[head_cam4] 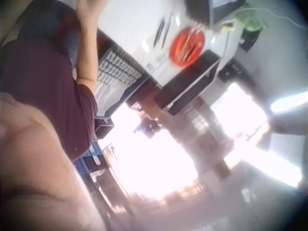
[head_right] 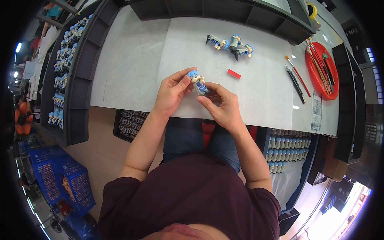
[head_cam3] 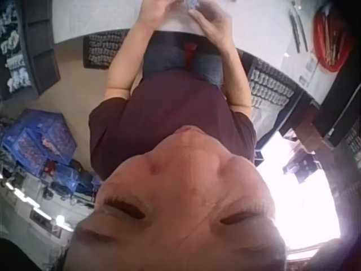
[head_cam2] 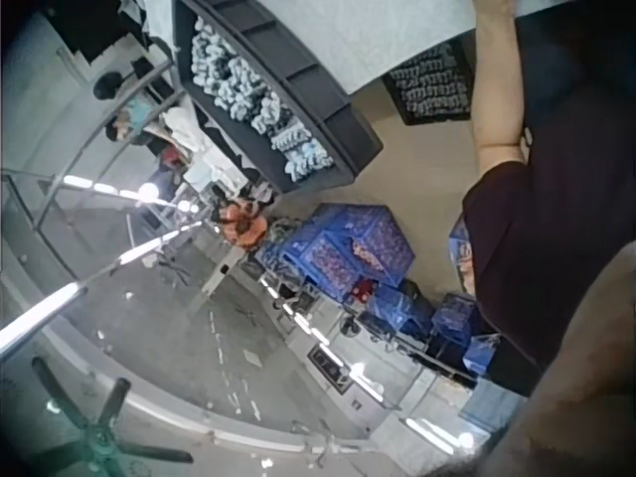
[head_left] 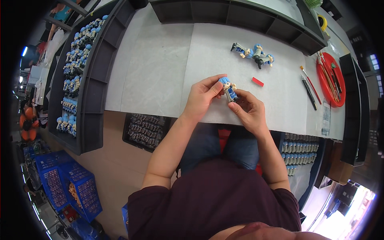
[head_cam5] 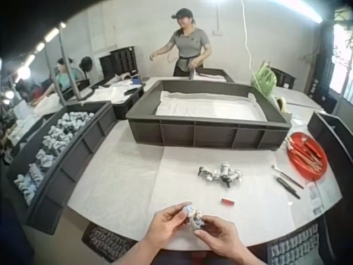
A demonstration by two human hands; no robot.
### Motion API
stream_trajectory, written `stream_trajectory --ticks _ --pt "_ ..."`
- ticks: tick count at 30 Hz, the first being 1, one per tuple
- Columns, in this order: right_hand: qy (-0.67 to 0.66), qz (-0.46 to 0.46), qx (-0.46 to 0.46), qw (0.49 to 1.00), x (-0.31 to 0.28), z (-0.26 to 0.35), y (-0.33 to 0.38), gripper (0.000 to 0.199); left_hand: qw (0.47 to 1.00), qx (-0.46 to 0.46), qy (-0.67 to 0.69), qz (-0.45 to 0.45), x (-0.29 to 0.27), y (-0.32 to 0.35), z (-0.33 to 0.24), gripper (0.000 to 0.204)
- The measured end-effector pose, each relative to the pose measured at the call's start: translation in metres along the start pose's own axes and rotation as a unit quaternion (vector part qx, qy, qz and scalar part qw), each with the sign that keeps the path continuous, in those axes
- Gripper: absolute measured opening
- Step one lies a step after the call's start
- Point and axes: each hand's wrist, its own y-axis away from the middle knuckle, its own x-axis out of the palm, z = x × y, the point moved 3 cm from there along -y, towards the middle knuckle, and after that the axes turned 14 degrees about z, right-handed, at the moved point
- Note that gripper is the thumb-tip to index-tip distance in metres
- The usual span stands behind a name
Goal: The person assembles small plastic figurines by hand at a workbench. They pick up a figurine body and a separate head, attach the head to the body, and place the completed figure into a tray. This process is repeated for multiple units.
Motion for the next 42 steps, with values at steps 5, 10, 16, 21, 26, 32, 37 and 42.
stream_trajectory --ticks 5,10,16,21,26,32,37,42 --pt "-0.027 -0.042 -0.011 0.999 -0.003 -0.001 0.003 0.036 1.0 -0.002 -0.014 0.011 0.004 0.001 -0.003 0.033" --pt "-0.011 -0.071 -0.07 0.995 -0.004 -0.001 0.003 0.038 0.996 0.002 -0.085 -0.002 0.003 0.0 0.0 0.034" --pt "-0.086 -0.053 -0.038 0.994 -0.006 -0.006 0.002 0.035 0.998 0.044 -0.045 -0.022 0.006 0.0 -0.003 0.034" --pt "-0.102 -0.016 0.032 0.994 -0.002 0.001 0.002 0.03 0.999 0.034 -0.021 -0.018 -0.002 0.001 0.001 0.032" --pt "-0.037 0.025 0.049 0.998 0.0 0.003 0.003 0.027 0.998 0.036 -0.044 -0.027 0.0 0.0 0.001 0.033" --pt "-0.048 0.029 0.054 0.997 0.001 0.003 0.003 0.027 0.997 0.036 -0.049 -0.041 -0.001 -0.001 0.002 0.032" --pt "-0.048 0.032 0.043 0.997 0.001 0.003 0.004 0.028 0.996 0.028 -0.066 -0.049 -0.002 -0.001 0.003 0.034" --pt "-0.05 0.031 0.04 0.997 0.0 0.001 0.004 0.029 0.996 0.025 -0.073 -0.048 -0.002 -0.002 0.004 0.036"
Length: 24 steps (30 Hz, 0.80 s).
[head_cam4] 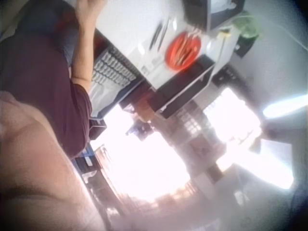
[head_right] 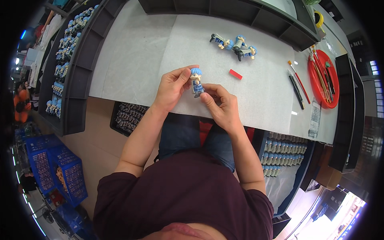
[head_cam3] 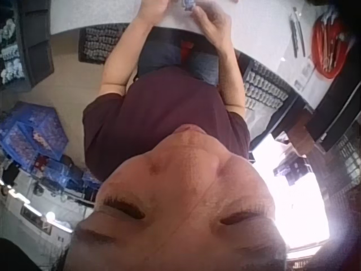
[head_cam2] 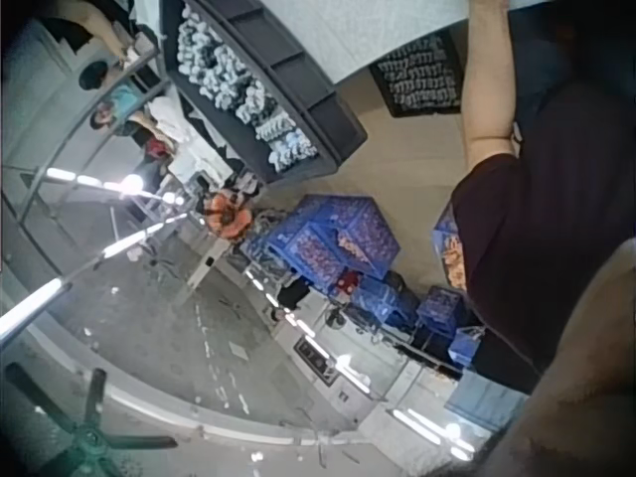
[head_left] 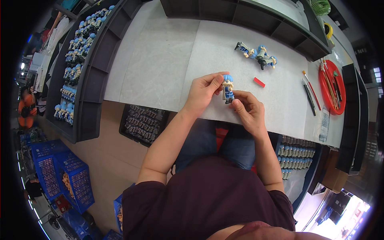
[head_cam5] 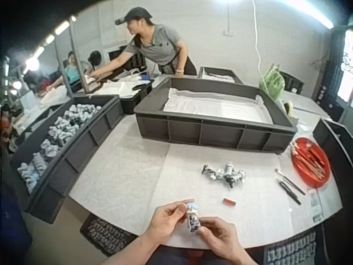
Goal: The person assembles small plastic figurines by hand at a workbench. They pick up a figurine body and a separate head, attach the head to the body, and place the completed figure into a tray. This process is repeated for multiple units.
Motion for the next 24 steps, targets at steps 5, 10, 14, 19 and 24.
stream_trajectory --ticks 5,10,14,19,24 --pt "-0.001 0.001 -0.008 1.0 -0.001 0.004 -0.001 0.029 1.0 0.001 0.003 0.0 0.002 -0.002 -0.001 0.035" --pt "-0.011 -0.002 -0.006 1.0 0.0 0.0 0.002 0.027 0.999 0.012 0.002 0.053 0.003 0.005 -0.005 0.038" --pt "-0.018 0.009 -0.031 0.999 0.001 -0.007 0.0 0.027 0.994 0.029 -0.019 0.103 0.01 0.007 -0.004 0.052" --pt "0.024 -0.008 -0.039 0.999 -0.001 -0.005 0.002 0.029 0.994 0.046 -0.088 0.037 -0.008 0.033 -0.053 0.052" --pt "0.033 -0.02 -0.044 0.998 0.0 -0.01 0.003 0.027 0.959 0.114 -0.252 -0.061 -0.056 0.1 -0.176 0.053"
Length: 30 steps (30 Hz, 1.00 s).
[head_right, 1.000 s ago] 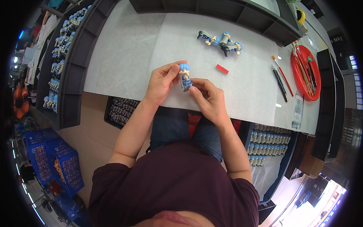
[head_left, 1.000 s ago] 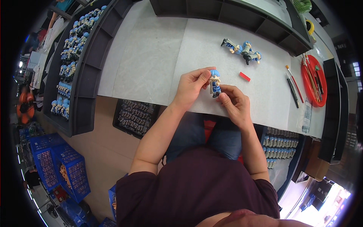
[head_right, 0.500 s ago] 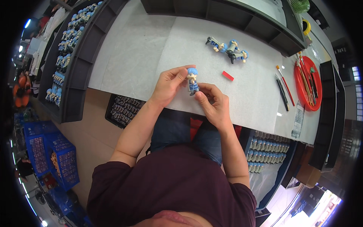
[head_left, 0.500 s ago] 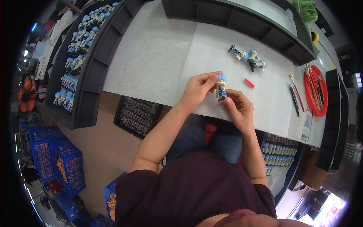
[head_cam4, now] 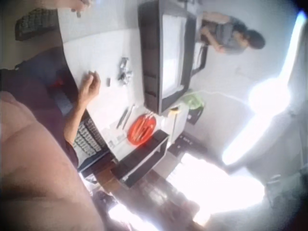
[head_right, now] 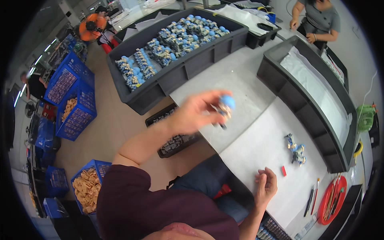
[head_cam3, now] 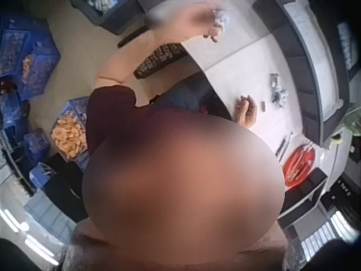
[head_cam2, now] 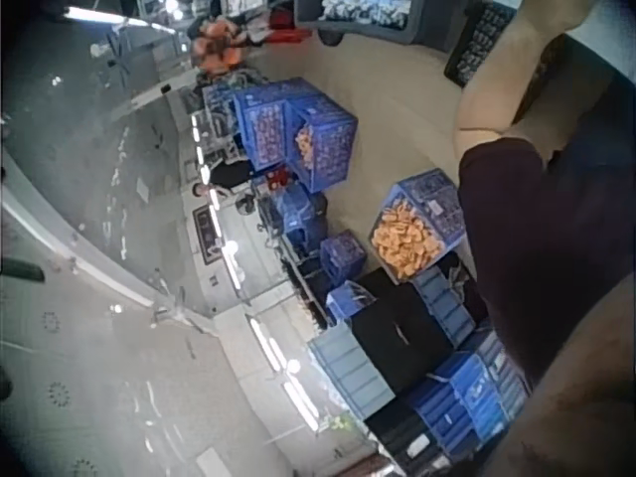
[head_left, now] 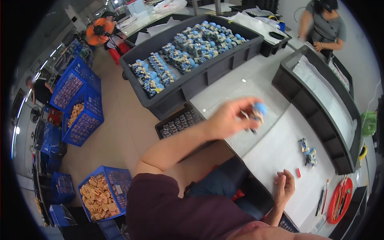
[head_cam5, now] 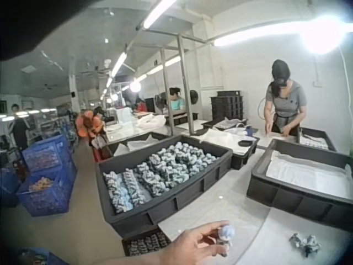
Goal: The person assembles small plastic figurines by hand at a workbench. They pick up a figurine body and a separate head, attach the head to the body, and place the completed figure into a tray. This process is repeated for multiple units.
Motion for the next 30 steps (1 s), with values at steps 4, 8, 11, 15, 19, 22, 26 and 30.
stream_trajectory --ticks 4,8,11,15,19,22,26,30 --pt "0.019 -0.01 0.005 1.0 -0.002 0.004 0.0 0.026 0.966 0.054 -0.21 -0.137 -0.117 0.007 -0.058 0.053" --pt "0.033 -0.005 0.005 0.999 0.0 0.001 0.0 0.025 0.921 -0.184 -0.311 -0.147 -0.247 0.039 -0.027 0.049" --pt "0.036 -0.004 0.018 0.999 0.002 -0.001 -0.002 0.024 0.823 -0.437 -0.36 -0.05 -0.285 0.066 0.01 0.052" --pt "0.042 -0.021 0.022 0.999 0.002 0.0 0.001 0.022 0.777 -0.481 -0.4 0.065 -0.29 0.062 0.053 0.053" --pt "0.063 -0.052 0.054 0.995 0.001 0.004 -0.002 0.019 0.708 -0.426 -0.55 0.121 -0.299 0.045 0.086 0.048" --pt "0.044 -0.017 0.057 0.997 0.006 0.008 -0.008 0.018 0.739 -0.369 -0.553 0.108 -0.335 0.076 0.084 0.043" --pt "0.063 -0.022 0.004 0.998 -0.003 0.019 -0.007 0.017 0.629 -0.302 -0.716 -0.034 -0.261 0.055 -0.005 0.05" --pt "0.252 -0.156 -0.057 0.953 -0.052 0.045 -0.013 0.025 0.787 -0.072 -0.61 -0.047 -0.139 -0.007 -0.035 0.034"
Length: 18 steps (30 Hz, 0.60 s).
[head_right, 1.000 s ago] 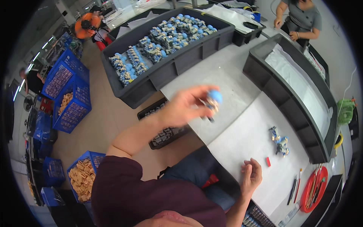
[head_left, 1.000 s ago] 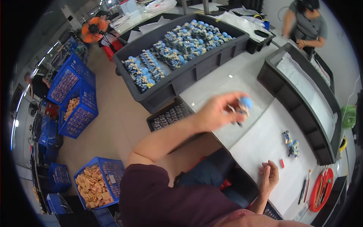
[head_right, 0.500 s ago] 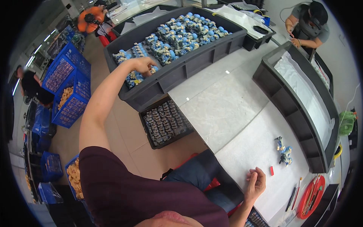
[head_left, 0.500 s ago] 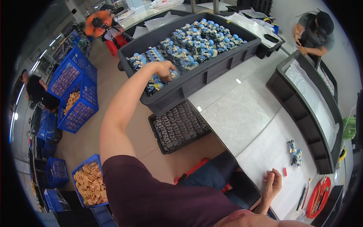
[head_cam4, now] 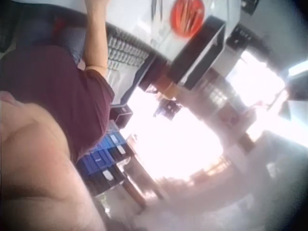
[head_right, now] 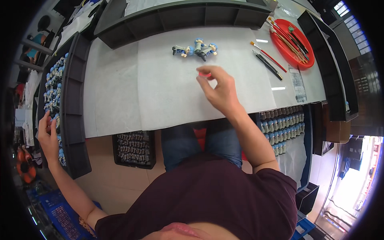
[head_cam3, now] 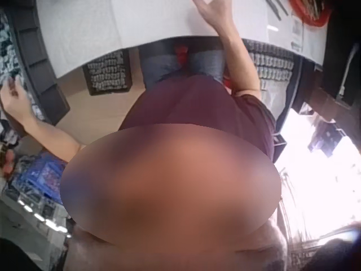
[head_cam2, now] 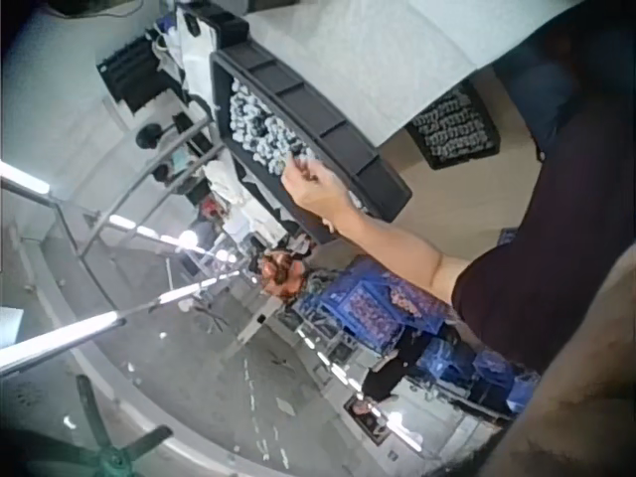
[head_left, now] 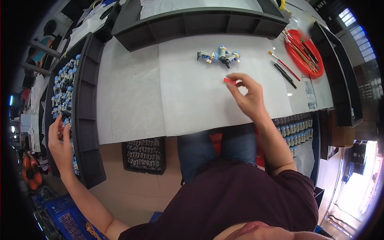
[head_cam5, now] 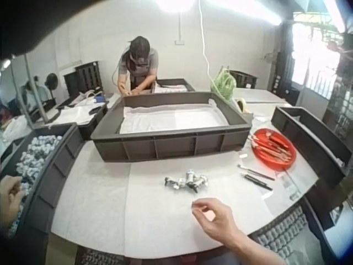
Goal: The person assembles small plastic figurines by hand at a workbench. They pick up a figurine body and a separate head, attach the head to the body, and place the completed figure into a tray. This process is repeated for multiple units.
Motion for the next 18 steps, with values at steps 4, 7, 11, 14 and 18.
stream_trajectory --ticks 4,7,11,14,18 --pt "0.193 -0.038 -0.002 0.98 -0.03 -0.024 -0.041 0.042 0.978 0.196 0.066 -0.012 0.027 -0.011 -0.14 0.027" --pt "0.256 0.013 0.015 0.966 -0.026 -0.044 -0.06 0.045 0.948 0.284 0.144 0.013 0.067 -0.014 -0.198 0.025" --pt "0.264 0.036 0.033 0.963 -0.031 -0.043 -0.06 0.042 0.909 0.295 0.286 0.074 0.125 -0.01 -0.235 0.026" --pt "-0.011 0.011 0.096 0.995 -0.028 -0.027 -0.035 0.035 0.818 0.242 0.488 0.185 0.173 -0.008 -0.253 0.029" --pt "-0.431 -0.007 0.084 0.898 0.014 -0.009 0.0 0.029 0.627 0.111 0.745 0.199 0.217 -0.003 -0.28 0.035"
